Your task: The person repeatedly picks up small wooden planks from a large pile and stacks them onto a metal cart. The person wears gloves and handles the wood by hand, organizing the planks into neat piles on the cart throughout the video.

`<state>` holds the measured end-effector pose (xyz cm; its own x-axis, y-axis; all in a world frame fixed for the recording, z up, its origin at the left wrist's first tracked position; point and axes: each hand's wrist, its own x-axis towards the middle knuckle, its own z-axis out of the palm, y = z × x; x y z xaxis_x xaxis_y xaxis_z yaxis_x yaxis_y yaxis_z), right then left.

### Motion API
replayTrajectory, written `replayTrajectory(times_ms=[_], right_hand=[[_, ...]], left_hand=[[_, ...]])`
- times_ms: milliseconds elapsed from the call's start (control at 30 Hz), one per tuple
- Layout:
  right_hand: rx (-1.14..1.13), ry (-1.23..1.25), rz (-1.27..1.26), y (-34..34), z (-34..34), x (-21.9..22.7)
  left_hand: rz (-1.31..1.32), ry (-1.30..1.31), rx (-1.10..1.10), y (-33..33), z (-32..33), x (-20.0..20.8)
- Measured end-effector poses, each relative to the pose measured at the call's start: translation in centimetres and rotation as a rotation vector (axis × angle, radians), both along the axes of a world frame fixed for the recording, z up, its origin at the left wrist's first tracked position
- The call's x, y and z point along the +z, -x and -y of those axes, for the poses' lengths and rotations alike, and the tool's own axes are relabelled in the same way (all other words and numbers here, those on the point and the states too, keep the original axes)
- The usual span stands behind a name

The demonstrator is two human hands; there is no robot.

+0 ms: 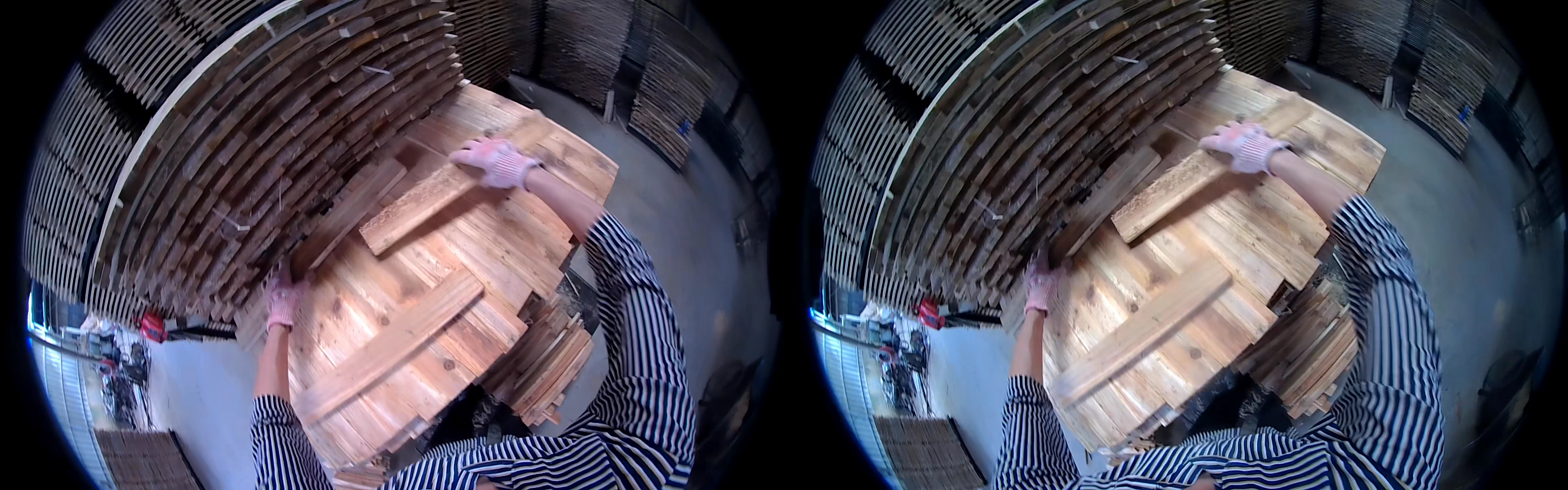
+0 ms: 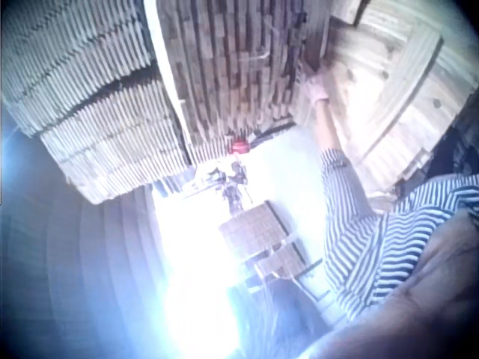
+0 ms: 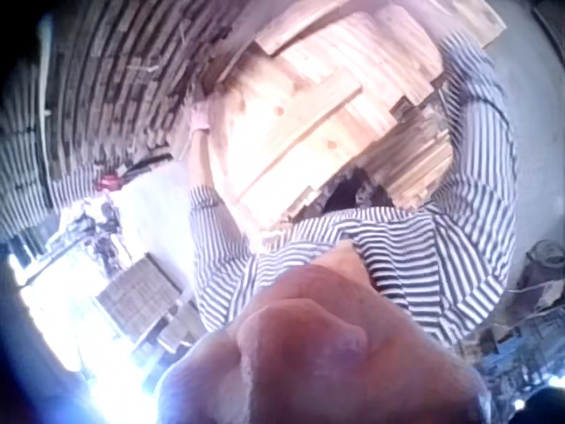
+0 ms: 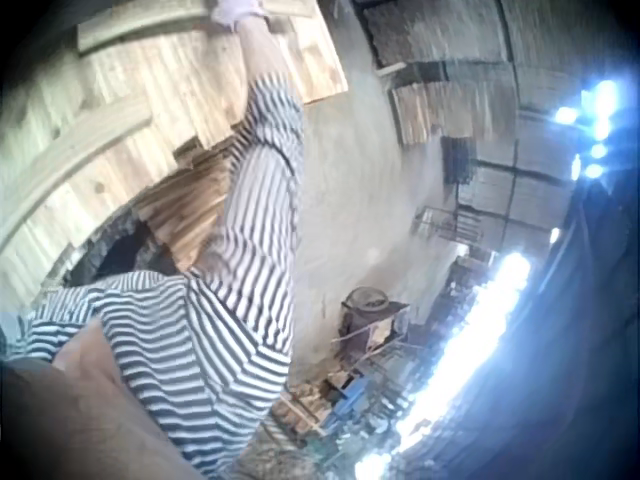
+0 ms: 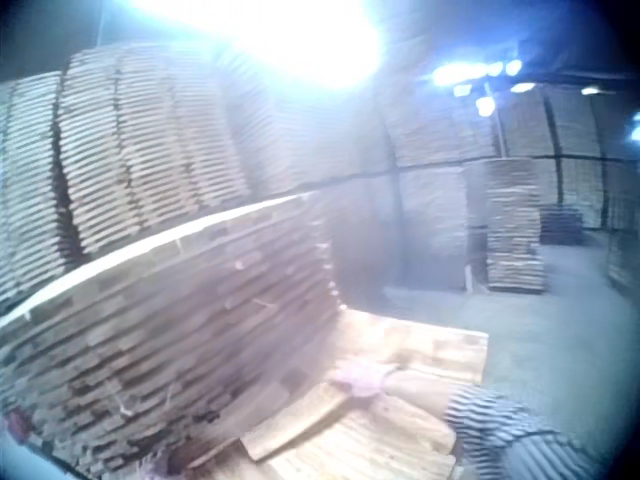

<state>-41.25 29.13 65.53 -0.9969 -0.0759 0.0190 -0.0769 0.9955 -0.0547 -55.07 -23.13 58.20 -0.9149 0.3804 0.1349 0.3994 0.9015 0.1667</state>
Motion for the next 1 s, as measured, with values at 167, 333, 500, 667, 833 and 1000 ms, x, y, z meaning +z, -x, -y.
replayTrajectory(times_ms=[167,333,500,667,833,1000], right_hand=[[-0.211,-0.079,0.132,12.2,-1.2,-2.5],[-0.302,-0.175,0.157,17.6,-3.5,-4.8],[-0.523,0.047,0.092,19.9,-4.0,-4.9],[-0.309,-0.149,-0.049,15.1,-4.5,-6.7],[-0.107,0.204,-0.299,3.2,3.7,-3.7],[-0.248,0.276,-0.600,-15.2,3.1,-1.5]], left_hand=[[0.005,-0.089,0.035,-1.1,-0.2,1.7],[0.075,-0.188,0.006,-0.1,0.4,1.3],[0.040,-0.140,0.006,0.1,1.5,1.9],[-0.201,-0.053,-0.099,2.8,3.1,-2.7],[0.478,-0.179,-0.455,-15.5,-0.7,4.6],[0.383,-0.188,-0.298,-24.4,-3.3,3.8]])
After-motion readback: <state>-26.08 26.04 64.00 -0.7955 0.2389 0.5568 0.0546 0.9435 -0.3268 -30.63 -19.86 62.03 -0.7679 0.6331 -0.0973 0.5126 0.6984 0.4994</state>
